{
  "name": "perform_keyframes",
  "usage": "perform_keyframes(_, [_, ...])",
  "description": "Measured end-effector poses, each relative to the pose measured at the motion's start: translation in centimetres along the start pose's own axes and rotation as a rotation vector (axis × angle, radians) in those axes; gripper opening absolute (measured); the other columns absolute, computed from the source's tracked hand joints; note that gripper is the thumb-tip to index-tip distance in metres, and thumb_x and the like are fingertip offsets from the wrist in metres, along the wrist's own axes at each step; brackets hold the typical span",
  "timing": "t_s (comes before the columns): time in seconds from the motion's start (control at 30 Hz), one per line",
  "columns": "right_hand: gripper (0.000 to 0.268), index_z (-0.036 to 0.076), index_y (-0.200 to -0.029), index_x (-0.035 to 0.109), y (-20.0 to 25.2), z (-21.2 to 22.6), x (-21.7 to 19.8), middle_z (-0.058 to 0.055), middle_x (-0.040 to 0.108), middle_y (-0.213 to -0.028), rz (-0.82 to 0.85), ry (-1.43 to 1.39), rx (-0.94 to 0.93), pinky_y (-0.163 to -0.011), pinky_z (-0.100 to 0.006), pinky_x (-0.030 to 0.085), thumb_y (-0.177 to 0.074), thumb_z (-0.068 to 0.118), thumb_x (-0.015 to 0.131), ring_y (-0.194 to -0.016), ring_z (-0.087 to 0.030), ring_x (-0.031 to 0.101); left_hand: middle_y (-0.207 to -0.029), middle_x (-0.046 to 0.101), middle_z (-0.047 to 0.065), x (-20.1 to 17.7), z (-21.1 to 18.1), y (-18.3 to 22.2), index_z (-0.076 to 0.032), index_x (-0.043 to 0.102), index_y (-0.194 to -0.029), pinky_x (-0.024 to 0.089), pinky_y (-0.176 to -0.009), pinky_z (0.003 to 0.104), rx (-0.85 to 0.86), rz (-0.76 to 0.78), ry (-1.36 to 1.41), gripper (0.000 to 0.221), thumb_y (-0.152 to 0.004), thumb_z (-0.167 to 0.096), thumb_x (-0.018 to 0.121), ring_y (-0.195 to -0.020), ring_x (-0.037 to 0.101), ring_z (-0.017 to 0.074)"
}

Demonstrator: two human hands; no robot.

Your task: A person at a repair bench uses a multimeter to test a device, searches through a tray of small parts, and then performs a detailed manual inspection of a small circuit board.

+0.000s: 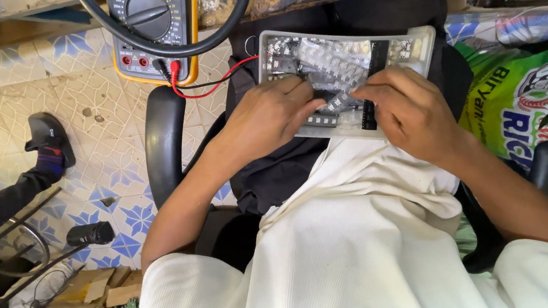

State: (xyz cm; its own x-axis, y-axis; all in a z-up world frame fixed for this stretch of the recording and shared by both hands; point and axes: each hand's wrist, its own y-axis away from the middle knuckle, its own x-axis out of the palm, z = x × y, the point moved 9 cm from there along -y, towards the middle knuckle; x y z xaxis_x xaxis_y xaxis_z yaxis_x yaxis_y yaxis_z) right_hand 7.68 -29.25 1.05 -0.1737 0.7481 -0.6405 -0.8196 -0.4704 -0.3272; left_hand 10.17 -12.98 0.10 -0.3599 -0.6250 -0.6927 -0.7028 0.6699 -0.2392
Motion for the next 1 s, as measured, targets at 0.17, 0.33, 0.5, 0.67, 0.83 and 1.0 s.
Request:
perform_keyframes(0.17, [0.024, -0.004, -0.116, 0.073, 0.1, 0.0, 0.1, -0.017, 0.063, -0.098, 0.019, -0.014, -0.02, -0.067, -0.05, 0.051, -0.103, -0.01, 0.054, -0.08, -0.041, 0.062, -0.071, 0.052, 0.011, -2.2, -0.1, -0.3, -0.005, 0.059, -0.088, 0.052, -0.061, 0.043, -0.059, -0.033, 0.212, 0.023, -0.106, -0.02, 0.059, -0.069, 0.063, 0.0398])
perform_keyframes(0.33, [0.021, -0.004, -0.114, 0.074, 0.5, 0.2, 0.4, -0.016, 0.064, -0.097, 0.018, 0.031, -0.043, -0.072, -0.047, 0.053, -0.104, -0.009, 0.056, -0.081, -0.04, 0.063, -0.069, 0.049, 0.008, -2.8, 0.1, -0.1, -0.008, 0.057, -0.082, 0.051, -0.061, 0.039, 0.034, 0.024, 0.418, 0.024, -0.105, -0.014, 0.064, -0.065, 0.059, 0.0343])
perform_keyframes(0.5, [0.018, -0.002, -0.107, 0.074, 1.1, -0.5, 1.4, -0.014, 0.064, -0.095, -0.01, 0.127, -0.106, -0.072, -0.046, 0.053, -0.104, -0.006, 0.057, -0.081, -0.037, 0.065, -0.063, 0.043, 0.007, -3.8, 0.7, -0.7, -0.008, 0.055, -0.074, 0.046, -0.058, 0.037, 0.032, 0.053, 0.539, 0.03, -0.102, -0.011, 0.066, -0.058, 0.052, 0.0311])
perform_keyframes(0.67, [0.018, -0.001, -0.103, 0.075, 1.7, -1.3, 2.0, -0.014, 0.064, -0.092, -0.019, 0.11, -0.088, -0.07, -0.045, 0.053, -0.103, -0.005, 0.058, -0.077, -0.037, 0.065, -0.061, 0.042, 0.007, -3.7, 1.8, -0.8, -0.008, 0.055, -0.07, 0.044, -0.056, 0.037, -0.015, 0.086, 0.615, 0.032, -0.1, -0.009, 0.066, -0.055, 0.048, 0.0299])
perform_keyframes(0.83, [0.018, 0.004, -0.111, 0.077, 2.0, -2.2, 2.0, -0.013, 0.067, -0.108, -0.059, 0.158, -0.046, -0.072, -0.042, 0.053, -0.104, 0.003, 0.06, -0.085, -0.034, 0.066, -0.059, 0.05, 0.007, -3.3, 2.6, -1.2, -0.007, 0.062, -0.071, 0.043, -0.054, 0.035, -0.051, 0.092, 0.702, 0.031, -0.102, -0.011, 0.064, -0.052, 0.049, 0.0233])
perform_keyframes(1.0, [0.03, 0.006, -0.129, 0.067, 0.1, -0.5, 2.0, -0.019, 0.059, -0.132, 0.001, 0.43, -0.075, -0.087, -0.047, 0.043, -0.11, 0.026, 0.056, -0.114, -0.038, 0.06, -0.062, 0.057, 0.011, -3.2, 1.3, -1.8, -0.007, 0.07, -0.086, 0.048, -0.054, 0.036, -0.056, 0.125, 0.728, 0.02, -0.102, -0.018, 0.066, -0.053, 0.057, 0.0267])
